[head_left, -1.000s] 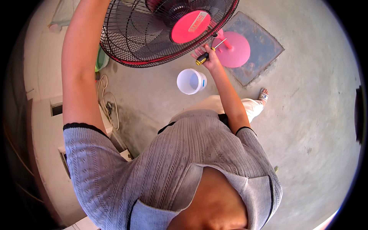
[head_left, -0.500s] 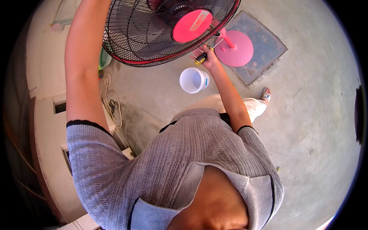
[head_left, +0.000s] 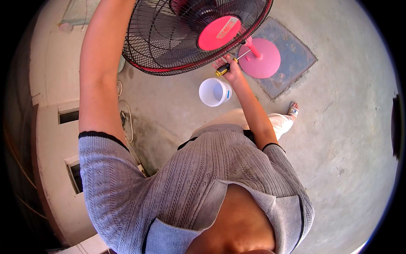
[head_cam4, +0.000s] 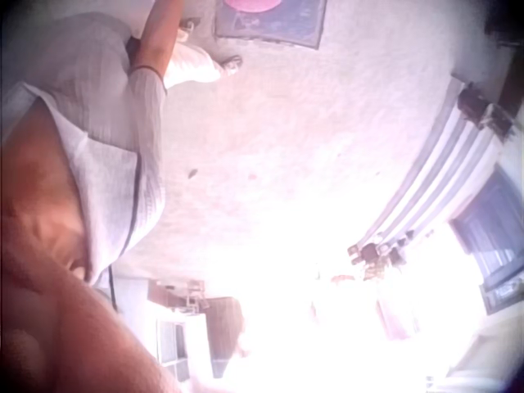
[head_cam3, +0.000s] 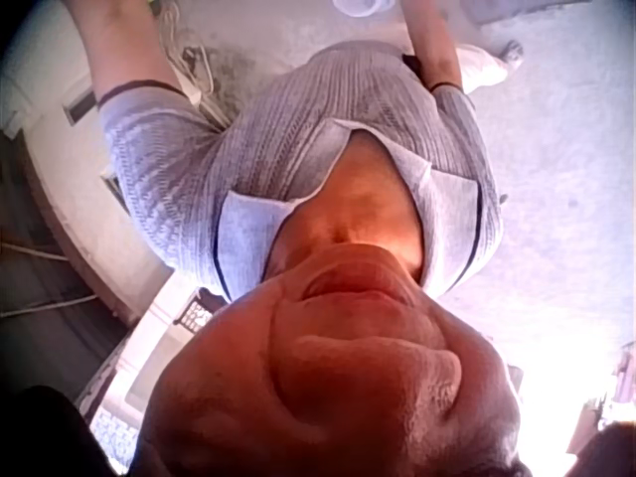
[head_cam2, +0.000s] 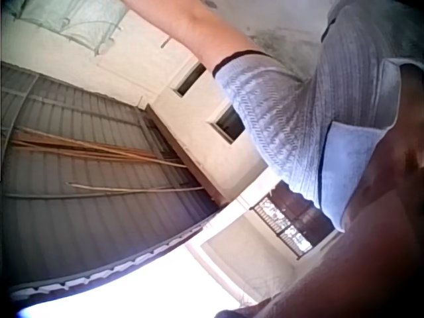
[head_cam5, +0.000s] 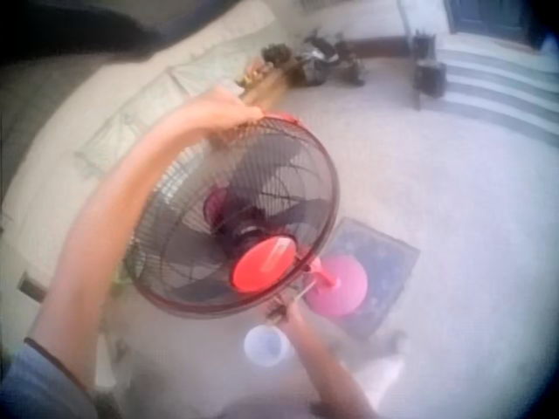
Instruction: The person uses a screwdriver to loosen and remove the screws securing the front and rear wire cages of a pink pedestal fan. They detach the front cage, set it aside, and then remove the rear cage, leaving the fan blades exposed.
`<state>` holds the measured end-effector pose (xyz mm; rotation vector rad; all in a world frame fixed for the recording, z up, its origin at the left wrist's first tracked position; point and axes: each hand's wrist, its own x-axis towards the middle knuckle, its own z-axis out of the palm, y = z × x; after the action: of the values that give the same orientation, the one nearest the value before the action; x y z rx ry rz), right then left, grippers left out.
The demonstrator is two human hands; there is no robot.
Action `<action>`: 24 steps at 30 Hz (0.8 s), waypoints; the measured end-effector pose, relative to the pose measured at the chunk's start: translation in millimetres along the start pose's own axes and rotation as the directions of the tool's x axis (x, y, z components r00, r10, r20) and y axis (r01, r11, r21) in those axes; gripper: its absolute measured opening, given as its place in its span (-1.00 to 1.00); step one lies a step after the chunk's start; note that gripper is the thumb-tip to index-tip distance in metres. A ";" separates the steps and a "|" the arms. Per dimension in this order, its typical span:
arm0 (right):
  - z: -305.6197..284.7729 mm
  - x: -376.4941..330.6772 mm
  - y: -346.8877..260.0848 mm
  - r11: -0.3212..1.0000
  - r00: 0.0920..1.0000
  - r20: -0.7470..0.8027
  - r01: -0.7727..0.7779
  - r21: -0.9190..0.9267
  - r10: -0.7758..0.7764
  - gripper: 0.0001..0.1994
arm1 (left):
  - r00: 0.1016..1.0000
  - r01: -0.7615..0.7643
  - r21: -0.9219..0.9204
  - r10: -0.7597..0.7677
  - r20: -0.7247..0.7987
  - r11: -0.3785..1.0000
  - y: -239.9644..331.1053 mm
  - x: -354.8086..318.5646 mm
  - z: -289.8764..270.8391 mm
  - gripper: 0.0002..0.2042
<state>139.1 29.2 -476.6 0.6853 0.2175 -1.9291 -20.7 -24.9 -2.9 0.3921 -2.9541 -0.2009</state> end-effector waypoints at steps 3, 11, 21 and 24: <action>0.7 3.0 -0.4 0.999 0.999 -0.015 0.029 -0.036 -0.030 -0.87 | 1.000 0.025 -0.055 -0.025 0.003 0.998 16.3 -15.9 -3.4 -0.59; -1.6 3.6 -5.1 0.999 0.997 0.072 -0.004 0.036 0.002 -0.89 | 0.997 -0.008 0.042 0.011 -0.074 0.999 5.8 -2.4 1.5 -0.52; 15.6 -15.3 -12.5 0.985 0.998 0.056 -0.017 0.170 0.008 -0.84 | 0.999 0.037 -0.035 -0.036 0.028 0.999 15.7 -11.3 -4.4 -0.52; 7.2 -7.4 -10.2 0.987 0.998 0.067 -0.027 0.161 0.017 -0.83 | 1.000 0.011 0.025 -0.011 -0.005 1.000 7.6 -3.7 -3.7 -0.51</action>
<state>129.8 36.4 -468.1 0.7258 0.0123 -1.9594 -18.4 -17.0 1.4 0.4117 -2.9526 -0.1641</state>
